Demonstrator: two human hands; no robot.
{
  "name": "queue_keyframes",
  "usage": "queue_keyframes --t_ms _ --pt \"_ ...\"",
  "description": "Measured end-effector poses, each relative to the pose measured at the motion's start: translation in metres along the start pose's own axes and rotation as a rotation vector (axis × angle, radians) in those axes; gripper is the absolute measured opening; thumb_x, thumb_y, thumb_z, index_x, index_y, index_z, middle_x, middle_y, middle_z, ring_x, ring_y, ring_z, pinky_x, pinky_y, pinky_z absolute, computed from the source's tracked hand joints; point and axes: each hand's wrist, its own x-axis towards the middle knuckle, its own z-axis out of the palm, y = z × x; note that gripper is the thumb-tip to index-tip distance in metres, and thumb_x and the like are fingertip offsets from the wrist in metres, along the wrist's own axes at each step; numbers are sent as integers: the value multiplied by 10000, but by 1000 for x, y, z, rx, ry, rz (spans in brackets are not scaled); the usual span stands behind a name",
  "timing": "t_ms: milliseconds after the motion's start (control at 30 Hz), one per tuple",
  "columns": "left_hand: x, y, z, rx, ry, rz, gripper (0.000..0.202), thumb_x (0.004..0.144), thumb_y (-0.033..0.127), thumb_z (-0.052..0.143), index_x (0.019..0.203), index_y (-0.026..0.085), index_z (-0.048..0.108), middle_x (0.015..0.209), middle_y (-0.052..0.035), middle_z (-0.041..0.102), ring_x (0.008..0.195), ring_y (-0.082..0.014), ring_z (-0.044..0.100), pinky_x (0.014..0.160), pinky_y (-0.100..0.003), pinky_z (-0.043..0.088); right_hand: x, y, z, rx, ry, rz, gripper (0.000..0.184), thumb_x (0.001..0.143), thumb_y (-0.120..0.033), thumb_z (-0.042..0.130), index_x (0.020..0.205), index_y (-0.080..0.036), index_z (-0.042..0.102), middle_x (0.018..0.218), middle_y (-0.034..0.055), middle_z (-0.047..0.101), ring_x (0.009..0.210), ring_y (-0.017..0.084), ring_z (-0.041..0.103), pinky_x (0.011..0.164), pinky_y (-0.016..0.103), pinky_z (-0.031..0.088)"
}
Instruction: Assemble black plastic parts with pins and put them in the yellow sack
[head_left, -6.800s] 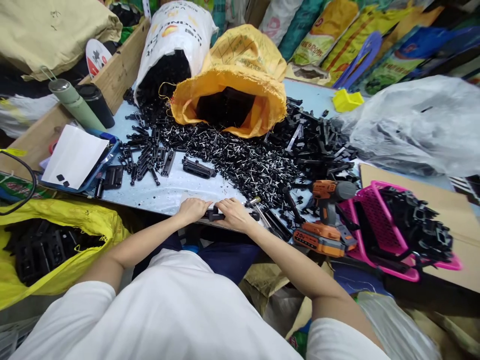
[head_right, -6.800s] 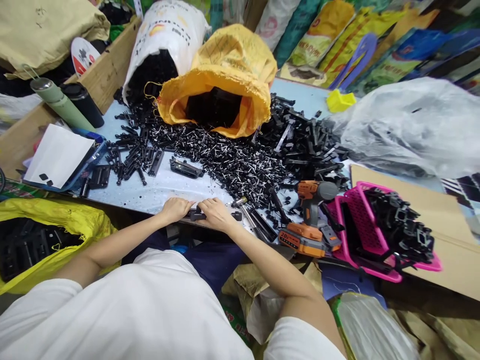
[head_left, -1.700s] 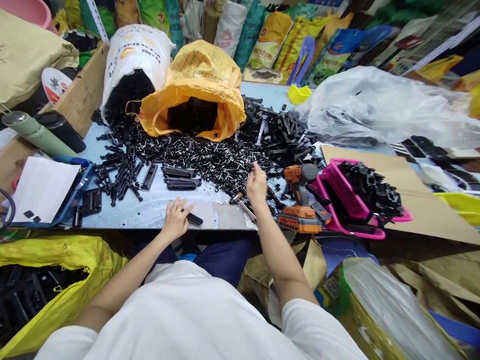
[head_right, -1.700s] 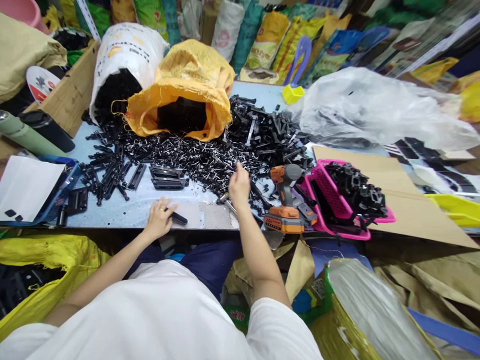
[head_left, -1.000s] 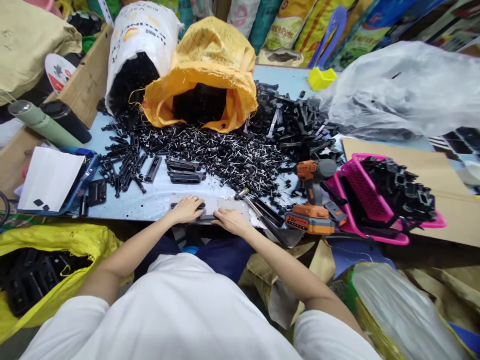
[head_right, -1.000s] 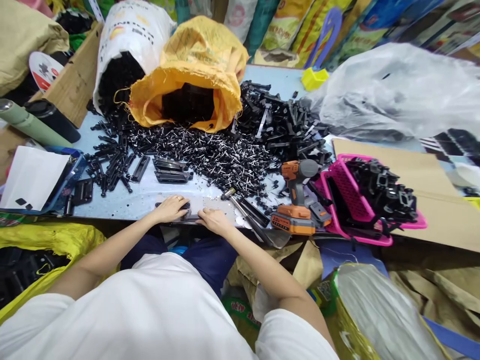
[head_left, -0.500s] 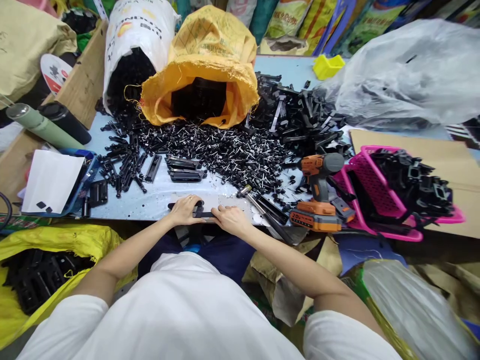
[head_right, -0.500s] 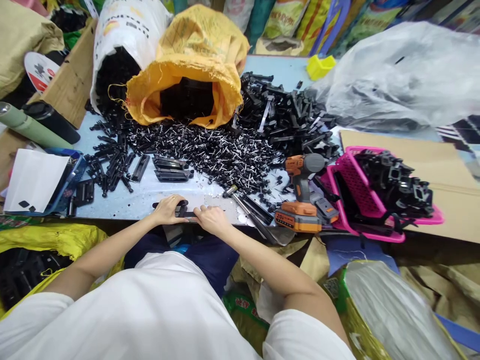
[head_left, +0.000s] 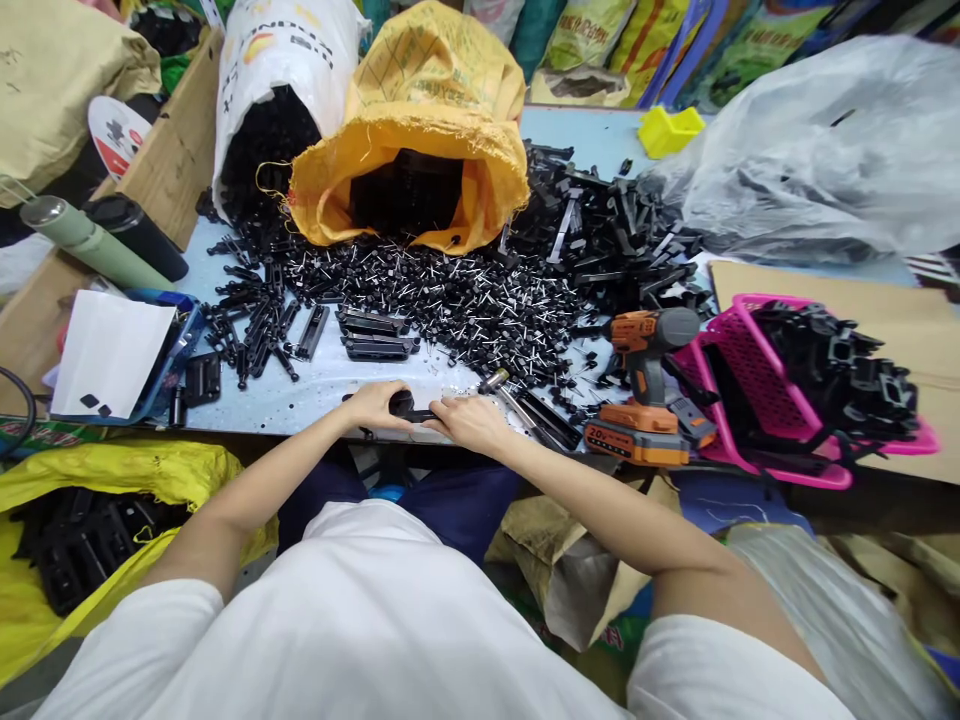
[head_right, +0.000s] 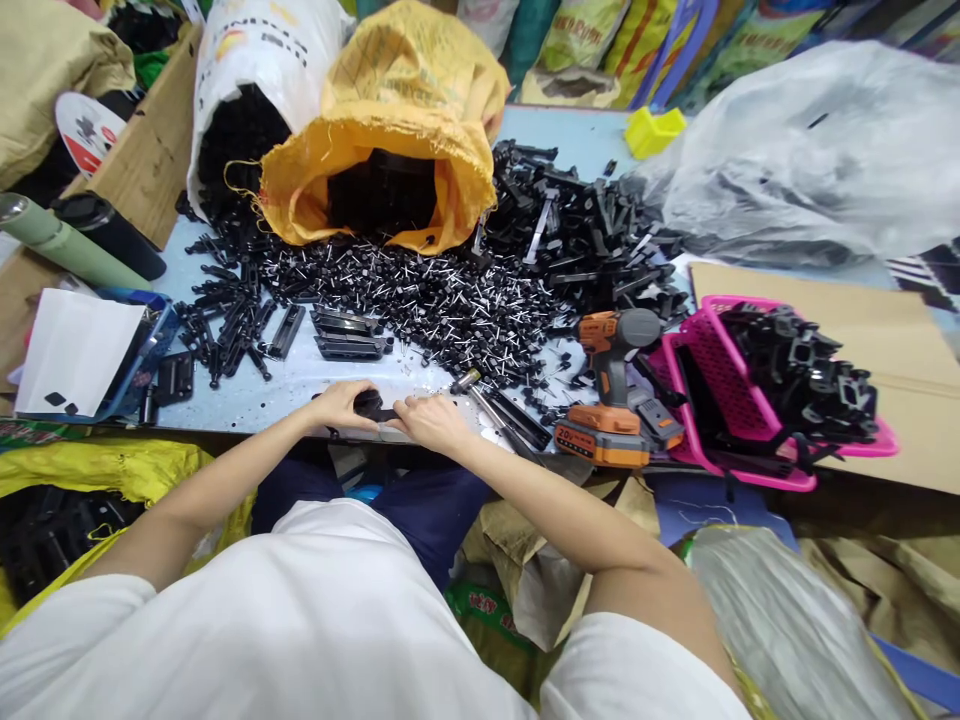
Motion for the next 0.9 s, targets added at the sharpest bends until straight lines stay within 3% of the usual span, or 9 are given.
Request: queue_keyframes --t_ms 100,167,233,400,567,667,767,833,900 --pt "24 -9 -18 6 -180 66 602 654 653 620 1020 175 632 1054 -82 635 1023 -249 563 864 -310 430 10 13 15 55 -45 -10 492 942 -547 219 1049 -185 535 932 95 662 789 214 636 641 259 366" --pt "30 -14 -31 53 -179 56 576 760 638 509 1059 161 634 1147 -106 608 1133 -255 502 945 -322 384 18 21 26 100 -64 2 473 949 -530 228 1060 -184 530 925 92 669 799 212 639 652 255 364" --pt "21 -17 -42 105 -122 -26 608 823 625 417 1168 152 581 1196 -121 587 1143 -258 500 962 -340 376 24 28 35 152 -54 24 462 960 -509 209 1070 -184 519 931 91 671 815 209 639 663 250 361" --pt "-28 -13 -44 278 12 -214 727 766 569 573 1330 138 418 1261 -178 533 1155 -323 502 944 -441 402 38 38 48 211 -51 40 485 961 -513 173 1082 -182 505 895 95 672 810 214 631 677 254 353" --pt "-28 29 -3 380 390 -15 583 880 481 448 1343 129 396 1370 -175 438 1367 -307 244 1099 -555 146 44 41 47 232 -16 37 474 962 -498 199 1092 -175 521 906 92 659 815 205 611 704 263 369" --pt "-12 62 35 407 393 72 627 884 480 433 1368 88 361 1428 -202 354 1398 -316 138 1109 -564 98 24 45 50 211 221 81 457 953 -487 264 1164 -163 508 1041 115 620 969 216 561 802 287 375" --pt "4 80 67 428 308 106 690 881 500 419 1403 64 305 1480 -199 251 1408 -305 86 1121 -537 95 -22 49 65 103 435 447 434 953 -436 285 1123 -123 531 1035 152 591 991 240 520 820 317 368" --pt "12 83 83 436 238 129 727 879 530 401 1413 50 284 1496 -185 212 1411 -282 78 1138 -497 85 -57 49 81 -8 396 708 402 943 -419 308 999 -116 567 929 149 589 901 250 526 740 320 370" --pt "19 83 93 442 193 99 784 867 563 399 1416 19 266 1505 -190 172 1413 -277 64 1150 -467 75 -83 48 97 -90 305 822 386 938 -408 320 927 -118 574 879 149 581 858 252 528 684 315 358"
